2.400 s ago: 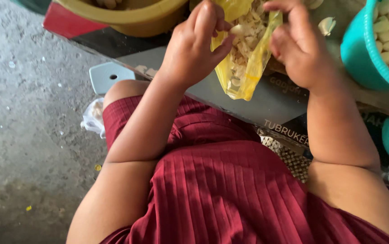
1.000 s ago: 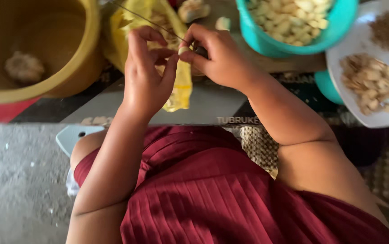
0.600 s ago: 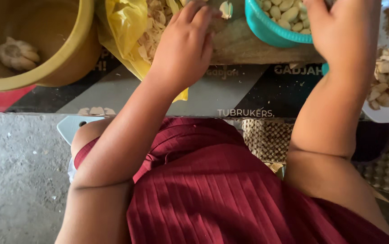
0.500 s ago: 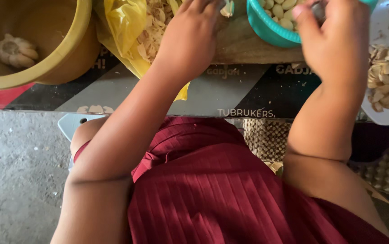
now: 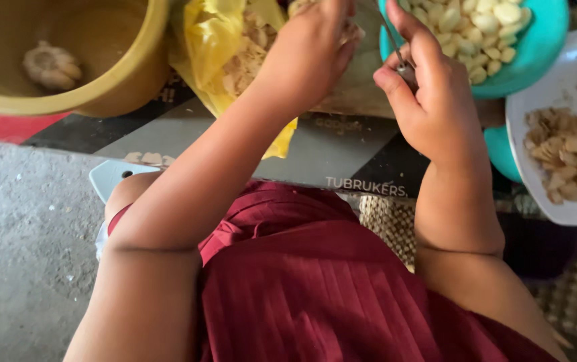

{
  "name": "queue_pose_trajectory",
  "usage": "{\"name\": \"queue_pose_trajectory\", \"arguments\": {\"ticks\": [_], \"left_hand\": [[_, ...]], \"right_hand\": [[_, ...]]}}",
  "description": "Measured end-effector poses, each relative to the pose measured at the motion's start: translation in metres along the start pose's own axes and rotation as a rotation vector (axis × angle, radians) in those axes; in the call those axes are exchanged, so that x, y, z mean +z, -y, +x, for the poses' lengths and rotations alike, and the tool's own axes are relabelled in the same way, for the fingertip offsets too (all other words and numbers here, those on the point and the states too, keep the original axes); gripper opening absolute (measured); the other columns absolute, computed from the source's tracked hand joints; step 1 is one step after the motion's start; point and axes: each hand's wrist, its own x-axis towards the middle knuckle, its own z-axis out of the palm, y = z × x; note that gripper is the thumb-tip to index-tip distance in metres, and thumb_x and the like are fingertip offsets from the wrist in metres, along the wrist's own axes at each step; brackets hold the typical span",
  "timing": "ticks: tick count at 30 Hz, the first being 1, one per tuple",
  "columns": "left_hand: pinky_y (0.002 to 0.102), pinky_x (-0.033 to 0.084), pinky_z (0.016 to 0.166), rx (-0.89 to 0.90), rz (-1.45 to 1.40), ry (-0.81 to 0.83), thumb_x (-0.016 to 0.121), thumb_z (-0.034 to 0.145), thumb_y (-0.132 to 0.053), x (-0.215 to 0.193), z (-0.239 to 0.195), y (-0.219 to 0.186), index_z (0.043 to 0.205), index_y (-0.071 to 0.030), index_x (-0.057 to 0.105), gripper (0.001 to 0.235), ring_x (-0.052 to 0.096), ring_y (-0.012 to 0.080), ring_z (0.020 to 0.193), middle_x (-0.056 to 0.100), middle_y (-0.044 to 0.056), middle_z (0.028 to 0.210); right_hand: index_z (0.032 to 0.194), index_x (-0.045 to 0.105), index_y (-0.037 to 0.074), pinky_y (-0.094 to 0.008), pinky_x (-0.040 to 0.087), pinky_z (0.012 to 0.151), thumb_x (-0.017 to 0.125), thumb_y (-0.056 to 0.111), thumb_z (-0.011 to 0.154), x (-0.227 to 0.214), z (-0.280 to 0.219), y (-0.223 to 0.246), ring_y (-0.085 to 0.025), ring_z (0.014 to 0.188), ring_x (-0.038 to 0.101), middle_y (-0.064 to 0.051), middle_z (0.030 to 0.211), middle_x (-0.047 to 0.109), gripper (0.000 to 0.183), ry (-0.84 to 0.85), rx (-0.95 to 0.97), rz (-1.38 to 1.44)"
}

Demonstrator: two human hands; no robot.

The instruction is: The person sits on the floor and peels garlic cloves using a small knife. They pick cloves from a yellow plastic bag, remove the skins, and place the peeled cloves into a teal bowl. The person continues this process throughout the clip.

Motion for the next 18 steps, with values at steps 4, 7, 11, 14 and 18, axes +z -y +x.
{"name": "queue_pose_trajectory", "arguments": {"ticks": [4, 7, 11, 14, 18], "left_hand": [[0.028, 0.057, 0.072, -0.419, -0.383, -0.015, 0.078, 0.102, -0.013, -0.044, -0.018, -0.009, 0.111, -0.001, 0.058, 0.024, 0.071, 0.0150, 0.080, 0.072, 0.006, 0.090], [0.025, 0.056, 0.079, -0.459, -0.687, -0.067, 0.073, 0.108, -0.009, -0.065, -0.037, -0.005, 0.116, -0.001, 0.059, 0.018, 0.069, 0.0092, 0.089, 0.073, 0.004, 0.098], [0.026, 0.061, 0.084, -0.548, -0.760, -0.137, 0.071, 0.108, -0.009, -0.078, -0.056, 0.009, 0.113, 0.000, 0.062, 0.013, 0.076, 0.0089, 0.093, 0.076, 0.004, 0.101], [0.026, 0.060, 0.076, -0.589, -0.438, -0.149, 0.074, 0.104, -0.013, -0.085, -0.069, 0.013, 0.107, -0.001, 0.063, 0.016, 0.073, 0.0098, 0.083, 0.076, 0.004, 0.091], [0.027, 0.059, 0.069, -0.588, -0.222, -0.135, 0.073, 0.099, -0.015, -0.091, -0.076, 0.009, 0.103, -0.001, 0.062, 0.018, 0.075, 0.0110, 0.077, 0.075, 0.006, 0.084]], "right_hand": [[0.144, 0.054, 0.002, -0.023, 0.050, 0.083, 0.073, -0.004, 0.108, 0.029, 0.030, -0.011, -0.009, 0.093, 0.058, -0.006, 0.110, 0.066, 0.041, 0.049, -0.058, 0.179], [0.134, 0.055, 0.000, -0.027, 0.053, 0.094, 0.076, -0.004, 0.102, 0.062, 0.051, -0.017, -0.010, 0.107, 0.061, -0.005, 0.117, 0.064, 0.039, 0.126, -0.147, 0.341], [0.119, 0.057, -0.001, -0.028, 0.056, 0.095, 0.078, -0.002, 0.107, 0.097, 0.075, -0.026, -0.009, 0.103, 0.064, -0.003, 0.111, 0.067, 0.025, 0.235, -0.150, 0.438], [0.117, 0.062, -0.002, -0.028, 0.059, 0.093, 0.075, -0.002, 0.109, 0.114, 0.080, -0.030, -0.010, 0.101, 0.069, -0.004, 0.107, 0.072, 0.015, 0.304, -0.101, 0.470], [0.107, 0.066, -0.002, -0.028, 0.057, 0.084, 0.077, -0.002, 0.103, 0.123, 0.080, -0.029, -0.011, 0.094, 0.071, -0.006, 0.099, 0.074, 0.012, 0.302, -0.114, 0.349]]}}
